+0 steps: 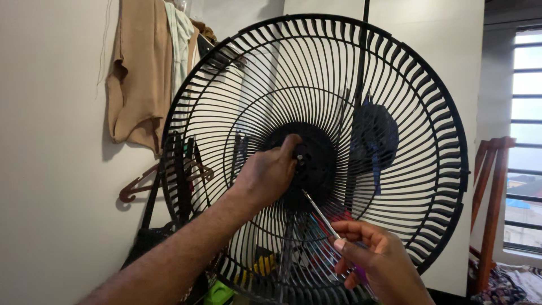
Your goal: The person uses a screwdriver to loosen and remove screws from the central hub of an electric fan's front grille. They remove the grille and continue to unscrew the central hub, detaching it from the fan blades.
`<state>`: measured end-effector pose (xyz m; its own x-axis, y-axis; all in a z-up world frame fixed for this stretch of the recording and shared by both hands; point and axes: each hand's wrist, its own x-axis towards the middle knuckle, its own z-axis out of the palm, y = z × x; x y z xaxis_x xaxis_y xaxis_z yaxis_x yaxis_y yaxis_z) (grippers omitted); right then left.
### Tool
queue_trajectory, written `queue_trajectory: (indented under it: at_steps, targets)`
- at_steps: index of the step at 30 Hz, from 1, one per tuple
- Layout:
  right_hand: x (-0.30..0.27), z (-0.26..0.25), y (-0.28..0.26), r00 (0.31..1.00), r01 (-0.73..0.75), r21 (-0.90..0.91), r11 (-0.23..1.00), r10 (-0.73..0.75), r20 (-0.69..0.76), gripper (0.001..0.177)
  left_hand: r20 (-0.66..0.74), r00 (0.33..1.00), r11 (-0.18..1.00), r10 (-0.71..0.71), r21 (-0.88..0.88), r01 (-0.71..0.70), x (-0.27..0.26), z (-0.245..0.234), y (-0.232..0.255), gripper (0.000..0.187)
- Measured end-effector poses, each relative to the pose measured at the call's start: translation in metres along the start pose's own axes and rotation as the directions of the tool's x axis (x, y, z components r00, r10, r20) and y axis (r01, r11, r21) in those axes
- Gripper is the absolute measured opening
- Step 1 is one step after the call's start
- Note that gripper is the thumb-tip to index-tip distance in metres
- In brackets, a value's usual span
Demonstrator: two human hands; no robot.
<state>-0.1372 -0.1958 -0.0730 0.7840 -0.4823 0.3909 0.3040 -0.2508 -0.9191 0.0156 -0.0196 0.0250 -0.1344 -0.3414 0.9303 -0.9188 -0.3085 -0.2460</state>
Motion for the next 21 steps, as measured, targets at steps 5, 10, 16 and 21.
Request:
queue_trajectory:
  at_steps: [5, 10, 16, 21]
  targets:
    - [0.002, 0.003, 0.003, 1.0, 0.023, -0.005, 1.0, -0.023, 0.016, 0.045, 0.073, 0.997, 0.993, 0.033, 0.114, -0.041, 0.004, -0.011, -0.005, 0.047]
    - [0.005, 0.003, 0.001, 0.999, 0.025, 0.003, 1.0, -0.025, 0.027, 0.045, 0.013, 0.993, 0.988, 0.113, 0.104, -0.114, 0.007, -0.009, -0.009, 0.043]
    - [0.006, 0.0, -0.001, 1.0, 0.02, 0.012, 1.0, -0.02, 0.021, 0.045, 0.044, 0.999, 0.997, 0.01, 0.072, -0.013, 0.008, 0.001, -0.007, 0.045]
    - [0.007, -0.001, 0.001, 1.0, 0.0, -0.027, 1.0, -0.001, -0.014, 0.044, 0.14, 0.982, 0.991, -0.125, 0.054, 0.118, 0.011, 0.001, -0.002, 0.046]
